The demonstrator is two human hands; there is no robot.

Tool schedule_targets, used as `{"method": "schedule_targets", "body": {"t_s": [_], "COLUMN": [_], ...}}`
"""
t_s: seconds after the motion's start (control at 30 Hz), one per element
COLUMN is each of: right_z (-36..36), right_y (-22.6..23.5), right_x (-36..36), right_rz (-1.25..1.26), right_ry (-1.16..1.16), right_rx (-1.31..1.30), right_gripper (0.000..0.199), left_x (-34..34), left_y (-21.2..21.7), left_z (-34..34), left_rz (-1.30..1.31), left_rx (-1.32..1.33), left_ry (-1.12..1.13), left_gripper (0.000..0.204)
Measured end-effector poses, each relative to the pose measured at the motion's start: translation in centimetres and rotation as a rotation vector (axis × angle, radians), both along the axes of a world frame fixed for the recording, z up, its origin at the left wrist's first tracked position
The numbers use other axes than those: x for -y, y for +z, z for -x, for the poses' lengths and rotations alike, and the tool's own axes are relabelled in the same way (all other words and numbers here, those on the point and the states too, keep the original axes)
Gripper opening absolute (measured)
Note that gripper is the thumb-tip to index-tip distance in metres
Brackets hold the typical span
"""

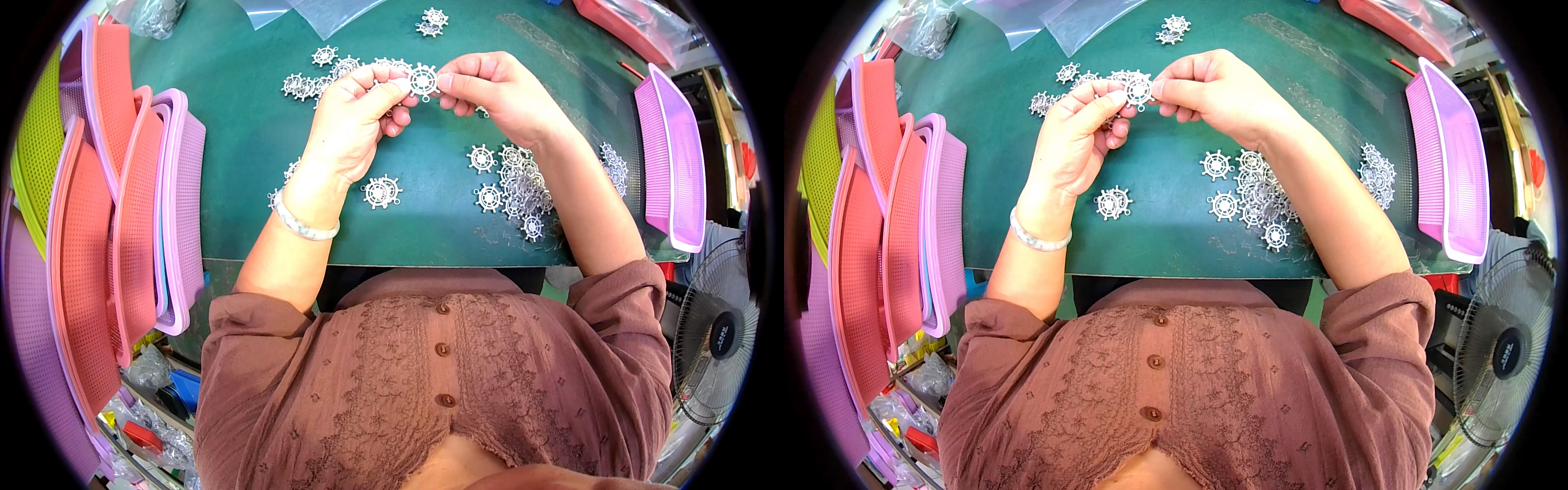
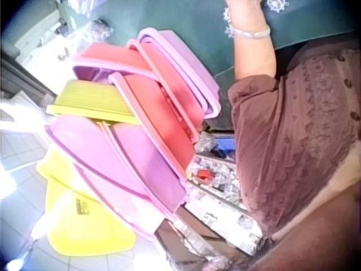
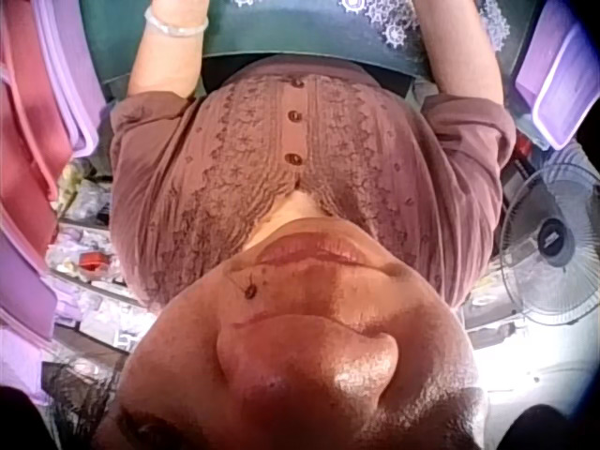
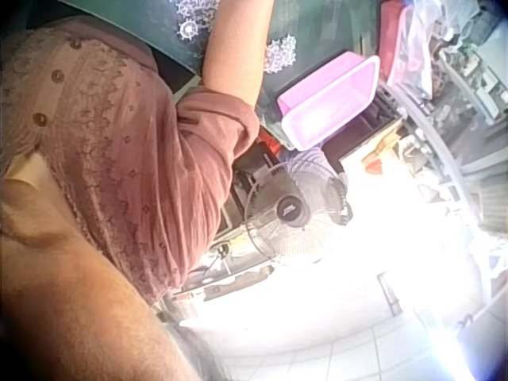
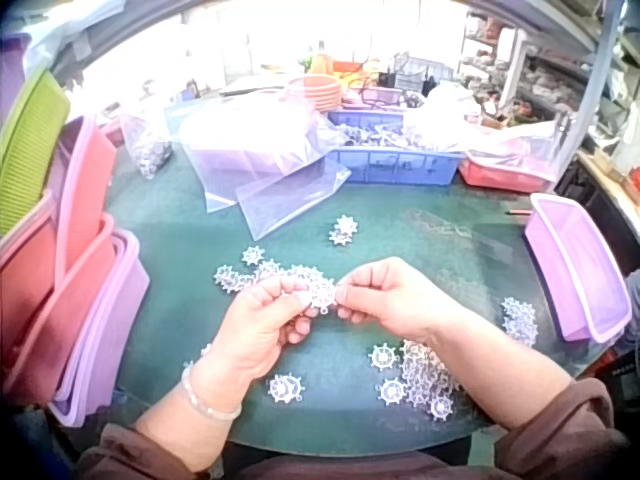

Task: The person picks up small silver ship-wheel-shaped metal pieces from a green table and links them together by hand. They repeatedly pick up two pieces, interlock them, and place the connected pair back on the table, continuing this process throughout the clip.

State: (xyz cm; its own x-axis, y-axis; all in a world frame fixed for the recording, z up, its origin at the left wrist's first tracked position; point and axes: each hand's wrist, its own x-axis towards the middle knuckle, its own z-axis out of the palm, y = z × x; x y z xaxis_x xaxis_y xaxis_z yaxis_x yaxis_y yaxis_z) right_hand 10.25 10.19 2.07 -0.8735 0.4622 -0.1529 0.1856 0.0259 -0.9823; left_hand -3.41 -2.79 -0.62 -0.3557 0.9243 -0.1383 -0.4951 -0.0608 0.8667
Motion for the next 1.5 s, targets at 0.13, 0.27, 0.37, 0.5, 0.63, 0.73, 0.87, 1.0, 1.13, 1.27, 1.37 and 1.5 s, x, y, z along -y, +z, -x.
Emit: {"method": "schedule_targets", "body": {"t_s": [0.13, 0.27, 0.37, 0.5, 0.63, 0.73, 0.87, 1.0, 1.13, 1.27, 1.37, 1.5], "right_z": [-0.07, -0.09, -0.14, -0.33, -0.36, -0.36, -0.30, -0.20, -0.28, -0.27, -0.33, -0.46], "right_y": [0.15, 0.03, 0.12, 0.36, 0.38, 0.13, -0.06, -0.27, -0.46, -0.28, -0.19, 0.23], "right_x": [0.18, 0.11, 0.23, 0.37, 0.52, 0.67, 0.59, 0.55, 0.43, 0.64, 0.87, 1.09], "right_rz": [-0.118, -0.193, -0.251, -0.293, -0.324, -0.354, -0.358, -0.353, -0.315, -0.245, -0.179, -0.122], "right_ry": [0.017, 0.010, 0.010, 0.030, 0.004, -0.041, -0.079, -0.092, -0.093, -0.097, -0.091, -0.044], "right_rx": [-0.012, -0.001, -0.006, 0.013, 0.001, -0.051, -0.052, -0.080, -0.087, -0.090, -0.107, -0.010], "right_gripper": [0.019, 0.019, 0.019, 0.019, 0.017, 0.019, 0.020, 0.020, 0.020, 0.020, 0.019, 0.016], "left_x": [0.00, -0.07, -0.07, -0.08, -0.08, -0.07, -0.10, 0.04, 0.08, 0.09, 0.04, 0.01], "left_y": [-0.09, -0.23, -0.29, -0.26, -0.24, -0.17, -0.29, -0.06, 0.27, 0.29, 0.36, 0.24], "left_z": [0.04, 0.08, 0.07, 0.02, 0.00, -0.03, -0.08, -0.27, -0.41, -0.50, -0.68, -0.79], "left_rz": [0.001, 0.002, -0.009, -0.006, -0.005, -0.012, -0.015, 0.008, 0.023, 0.019, 0.021, 0.054], "left_rx": [-0.009, -0.016, -0.015, -0.024, -0.039, -0.046, -0.045, -0.069, -0.070, -0.064, -0.056, -0.112], "left_ry": [0.001, 0.005, 0.002, -0.008, -0.014, -0.023, -0.039, -0.071, -0.095, -0.099, -0.078, -0.071], "left_gripper": [0.009, 0.008, 0.008, 0.008, 0.009, 0.009, 0.011, 0.009, 0.009, 0.008, 0.015, 0.012]}}
